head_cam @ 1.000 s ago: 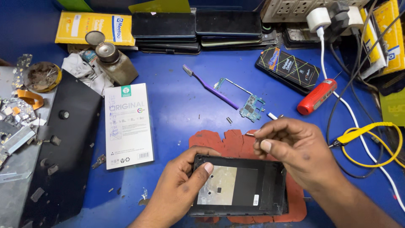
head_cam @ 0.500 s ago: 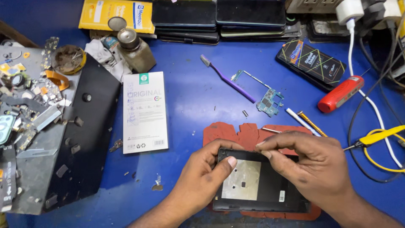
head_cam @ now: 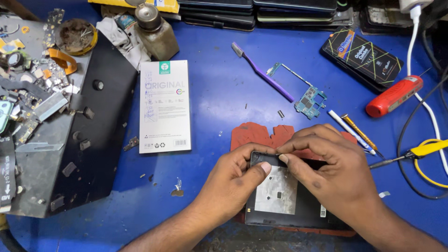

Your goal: The person pries open the back cover of a tablet using a metal pry tool, then works on the internal battery and board with tweezers, briefly powers the tablet on to check the screen, and continues peeling adhesive and separating the cover from the chassis by hand.

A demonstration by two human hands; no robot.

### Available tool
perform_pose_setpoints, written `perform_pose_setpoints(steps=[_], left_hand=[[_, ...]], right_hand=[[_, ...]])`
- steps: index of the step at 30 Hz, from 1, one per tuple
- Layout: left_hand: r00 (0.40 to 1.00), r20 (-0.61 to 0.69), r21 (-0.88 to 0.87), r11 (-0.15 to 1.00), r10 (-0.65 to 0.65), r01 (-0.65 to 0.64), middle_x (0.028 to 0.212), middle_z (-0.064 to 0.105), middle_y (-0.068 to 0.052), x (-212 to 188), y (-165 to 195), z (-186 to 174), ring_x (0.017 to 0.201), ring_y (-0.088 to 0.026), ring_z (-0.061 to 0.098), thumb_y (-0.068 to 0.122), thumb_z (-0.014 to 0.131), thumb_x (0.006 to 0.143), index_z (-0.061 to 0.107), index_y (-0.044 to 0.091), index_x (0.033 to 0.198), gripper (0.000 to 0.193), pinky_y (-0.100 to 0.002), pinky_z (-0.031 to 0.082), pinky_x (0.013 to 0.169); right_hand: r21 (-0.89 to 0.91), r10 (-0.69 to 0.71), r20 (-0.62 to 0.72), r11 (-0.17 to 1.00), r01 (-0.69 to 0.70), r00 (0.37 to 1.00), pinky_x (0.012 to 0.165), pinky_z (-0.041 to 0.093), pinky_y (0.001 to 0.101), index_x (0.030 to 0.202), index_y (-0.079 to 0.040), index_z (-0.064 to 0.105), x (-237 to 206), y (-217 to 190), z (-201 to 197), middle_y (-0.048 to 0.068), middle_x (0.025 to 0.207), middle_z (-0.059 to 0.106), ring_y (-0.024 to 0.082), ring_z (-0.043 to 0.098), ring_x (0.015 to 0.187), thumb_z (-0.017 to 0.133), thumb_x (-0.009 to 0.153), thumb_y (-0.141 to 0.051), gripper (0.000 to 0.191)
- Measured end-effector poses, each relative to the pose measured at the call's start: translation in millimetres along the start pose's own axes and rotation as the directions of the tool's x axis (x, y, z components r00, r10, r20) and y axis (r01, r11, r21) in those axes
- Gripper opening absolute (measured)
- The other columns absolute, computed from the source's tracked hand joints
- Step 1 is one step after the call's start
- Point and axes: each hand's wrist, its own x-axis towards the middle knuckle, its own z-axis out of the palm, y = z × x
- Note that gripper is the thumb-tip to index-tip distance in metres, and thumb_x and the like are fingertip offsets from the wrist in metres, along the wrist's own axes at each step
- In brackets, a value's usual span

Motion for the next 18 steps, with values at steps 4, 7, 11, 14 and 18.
perform_pose_setpoints(steps=[4, 7, 11, 14, 18], left_hand=[[1.0, -0.017, 0.075, 0.997, 0.019, -0.018, 0.096, 0.07, -0.001, -1, 1, 0, 0.084, -0.003, 0.062, 0.01, 0.059, 0.1, 0.065, -0.002, 0.124, 0.027, -0.022, 0.051, 0.072], [1.0, -0.017, 0.078, 0.997, 0.025, -0.023, 0.096, 0.07, -0.001, -1, 1, 1, 0.084, -0.004, 0.061, 0.009, 0.059, 0.1, 0.065, -0.002, 0.124, 0.027, -0.022, 0.051, 0.072], [0.999, -0.014, 0.074, 0.997, 0.032, -0.031, 0.098, 0.07, -0.002, -2, 3, 3, 0.086, -0.003, 0.062, 0.009, 0.059, 0.1, 0.064, -0.002, 0.123, 0.027, -0.021, 0.052, 0.074], [0.999, -0.032, 0.11, 0.993, 0.036, -0.033, 0.093, 0.068, 0.0, -3, 6, 3, 0.081, -0.002, 0.06, 0.01, 0.06, 0.099, 0.062, -0.001, 0.123, 0.027, -0.021, 0.049, 0.069], [0.997, -0.076, 0.187, 0.982, 0.017, -0.003, 0.075, 0.054, 0.002, -5, 10, 4, 0.061, -0.003, 0.042, 0.012, 0.062, 0.097, 0.059, 0.001, 0.121, 0.026, -0.024, 0.034, 0.051]], right_hand=[[0.006, 0.066, 0.022, 0.998, -0.066, 0.998, 0.077, 0.06, 0.0278, 0.095, -0.003, 0.078, 0, 0, 1, 0.005, 0.094, 0.075, 0.015, 0.073, 0.089, 0.076, 0.078, -0.005, 0.018], [0.005, 0.119, 0.038, 0.993, -0.119, 0.992, 0.074, 0.061, 0.0274, 0.093, -0.003, 0.078, 0, 0, 1, 0.004, 0.092, 0.075, 0.014, 0.073, 0.087, 0.078, 0.076, -0.006, 0.017], [0.007, 0.089, 0.023, 0.996, -0.089, 0.996, 0.079, 0.06, 0.028, 0.093, -0.003, 0.078, -1, -1, 3, 0.005, 0.093, 0.075, 0.014, 0.073, 0.089, 0.077, 0.077, -0.006, 0.016], [0.019, 0.094, 0.027, 0.995, -0.095, 0.995, 0.079, 0.06, 0.0276, 0.094, -0.003, 0.078, -1, -1, 4, 0.005, 0.093, 0.074, 0.014, 0.073, 0.09, 0.078, 0.078, -0.007, 0.016], [0.028, 0.096, 0.043, 0.995, -0.098, 0.994, 0.081, 0.06, 0.0273, 0.094, -0.003, 0.078, 1, 1, 5, 0.004, 0.093, 0.075, 0.014, 0.073, 0.09, 0.079, 0.08, -0.007, 0.014]])
